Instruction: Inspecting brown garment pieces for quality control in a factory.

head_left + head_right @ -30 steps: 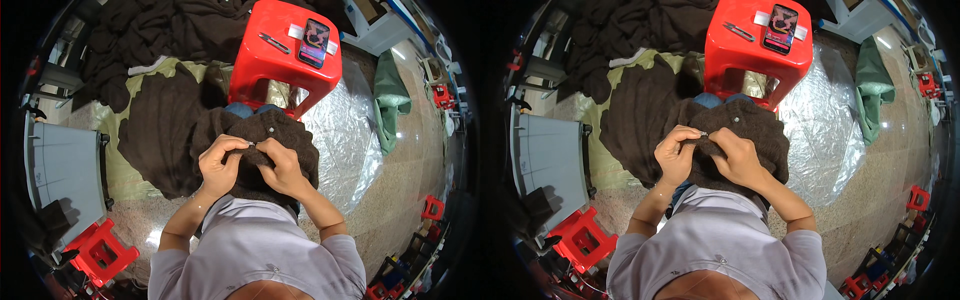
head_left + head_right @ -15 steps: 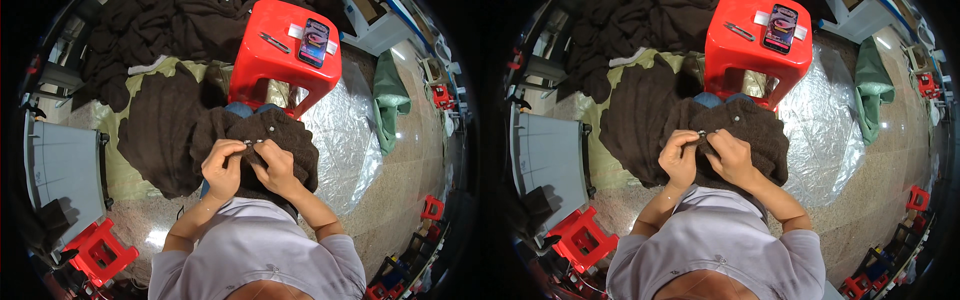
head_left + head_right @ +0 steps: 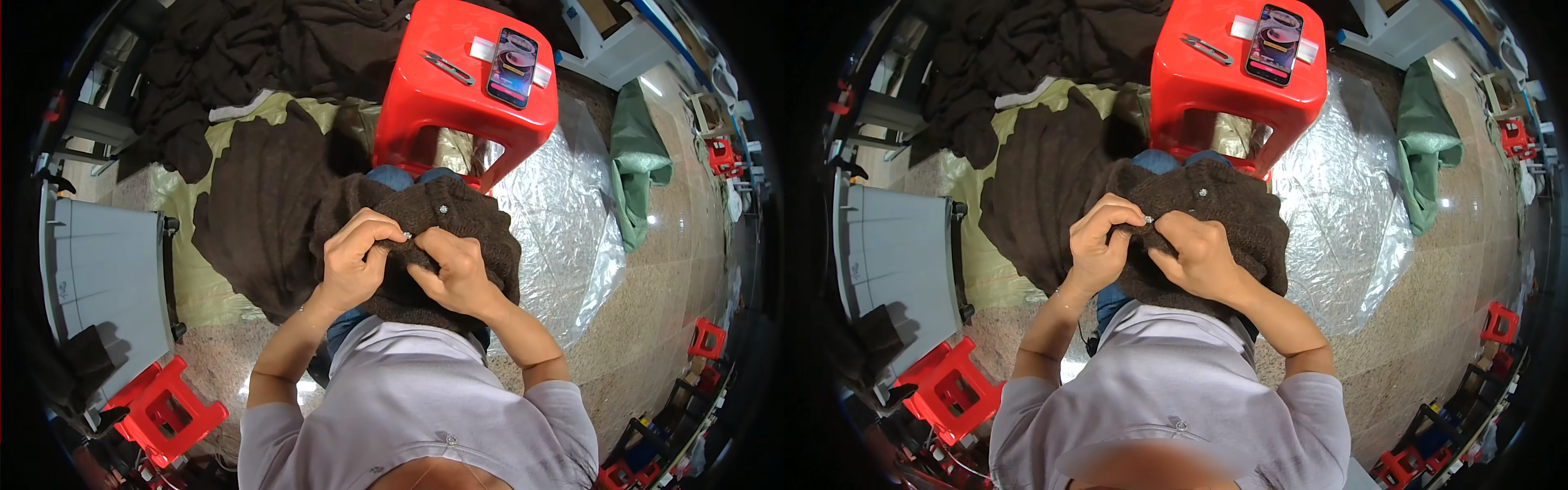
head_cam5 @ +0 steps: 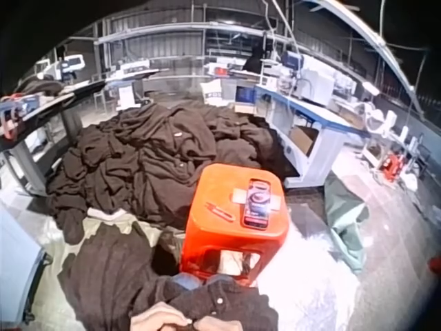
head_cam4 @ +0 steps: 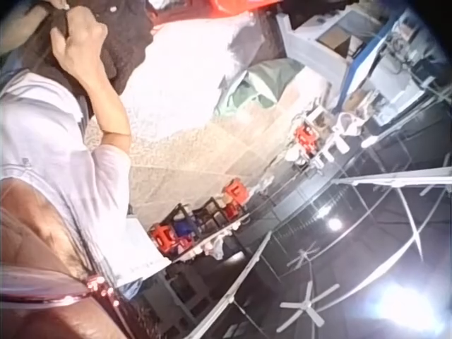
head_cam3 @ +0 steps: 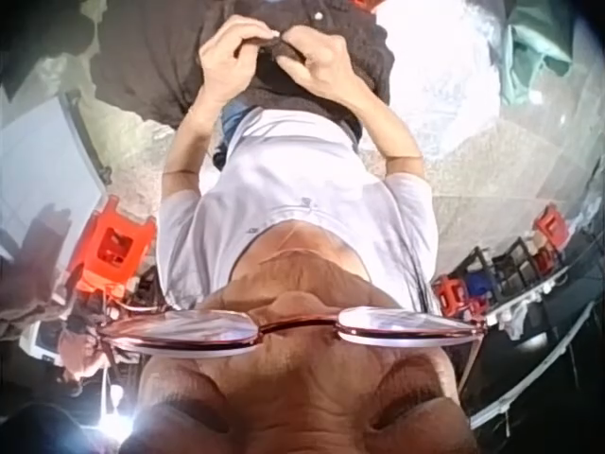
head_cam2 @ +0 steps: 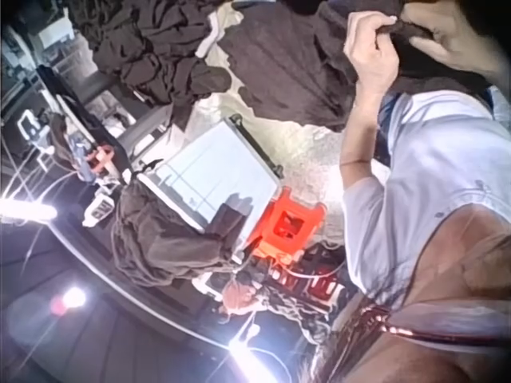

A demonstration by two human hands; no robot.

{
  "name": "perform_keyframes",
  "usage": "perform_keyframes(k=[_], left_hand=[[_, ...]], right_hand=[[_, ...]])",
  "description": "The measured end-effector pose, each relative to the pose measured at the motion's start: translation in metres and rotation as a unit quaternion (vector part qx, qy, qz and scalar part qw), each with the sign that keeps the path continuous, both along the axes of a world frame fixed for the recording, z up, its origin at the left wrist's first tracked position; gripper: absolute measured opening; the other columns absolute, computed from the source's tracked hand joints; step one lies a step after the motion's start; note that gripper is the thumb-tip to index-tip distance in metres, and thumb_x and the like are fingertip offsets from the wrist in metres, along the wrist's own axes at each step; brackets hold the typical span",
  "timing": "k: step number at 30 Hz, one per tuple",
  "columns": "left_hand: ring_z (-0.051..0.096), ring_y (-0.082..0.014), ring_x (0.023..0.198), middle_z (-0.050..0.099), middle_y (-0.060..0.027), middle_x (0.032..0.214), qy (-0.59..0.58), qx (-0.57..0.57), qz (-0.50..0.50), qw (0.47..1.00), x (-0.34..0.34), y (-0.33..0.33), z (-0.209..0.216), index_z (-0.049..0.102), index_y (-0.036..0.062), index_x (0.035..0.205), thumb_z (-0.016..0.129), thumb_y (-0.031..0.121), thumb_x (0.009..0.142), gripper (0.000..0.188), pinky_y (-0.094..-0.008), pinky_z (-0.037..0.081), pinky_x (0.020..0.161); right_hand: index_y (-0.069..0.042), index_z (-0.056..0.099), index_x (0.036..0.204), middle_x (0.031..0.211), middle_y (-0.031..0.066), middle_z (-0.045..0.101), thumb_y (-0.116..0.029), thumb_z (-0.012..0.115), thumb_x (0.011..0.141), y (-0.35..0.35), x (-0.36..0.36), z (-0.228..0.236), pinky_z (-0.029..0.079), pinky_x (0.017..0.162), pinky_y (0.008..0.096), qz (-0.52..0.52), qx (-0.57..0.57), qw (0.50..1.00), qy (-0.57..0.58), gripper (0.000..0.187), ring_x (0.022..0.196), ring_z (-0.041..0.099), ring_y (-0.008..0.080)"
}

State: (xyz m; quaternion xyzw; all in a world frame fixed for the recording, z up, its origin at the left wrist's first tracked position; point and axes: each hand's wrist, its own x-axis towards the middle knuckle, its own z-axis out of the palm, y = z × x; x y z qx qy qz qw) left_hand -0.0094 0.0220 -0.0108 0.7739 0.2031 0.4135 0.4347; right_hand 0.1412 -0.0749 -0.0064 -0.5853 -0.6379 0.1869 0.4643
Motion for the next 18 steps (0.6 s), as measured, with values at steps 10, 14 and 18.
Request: perform_keyframes(k=[10, 14, 18], left_hand=[[0.060, -0.0140, 0.083, 0.063, -0.0091, 0.091, -0.060, -0.207, 0.086, 0.973, 0.006, -0.035, -0.019, 0.063, -0.0056, 0.093, 0.063, -0.015, 0.085, 0.012, -0.0234, 0.049, 0.075], [0.057, -0.0100, 0.089, 0.061, -0.0065, 0.097, -0.131, -0.319, 0.041, 0.938, 0.008, -0.033, -0.023, 0.063, -0.0061, 0.099, 0.060, -0.014, 0.087, 0.015, -0.0218, 0.046, 0.081], [0.058, -0.0116, 0.088, 0.061, -0.0080, 0.098, -0.136, -0.291, 0.051, 0.946, 0.011, -0.026, -0.024, 0.062, -0.0051, 0.097, 0.058, -0.016, 0.087, 0.015, -0.0233, 0.048, 0.080]], right_hand=[[0.000, 0.060, 0.087, 0.071, 0.0109, 0.053, 0.001, 0.075, 0.059, 0.007, -0.017, -0.024, 0.046, 0.052, 0.0349, -0.154, 0.134, 0.974, -0.103, 0.032, 0.057, 0.056, 0.0274], [0.001, 0.061, 0.091, 0.074, 0.0101, 0.053, 0.002, 0.074, 0.059, 0.008, -0.014, -0.033, 0.046, 0.052, 0.0348, -0.139, 0.169, 0.965, -0.143, 0.035, 0.059, 0.056, 0.0264], [0.001, 0.060, 0.093, 0.073, 0.0095, 0.052, 0.003, 0.072, 0.060, 0.006, -0.012, -0.037, 0.046, 0.052, 0.0352, -0.107, 0.169, 0.971, -0.131, 0.035, 0.059, 0.056, 0.0252]])
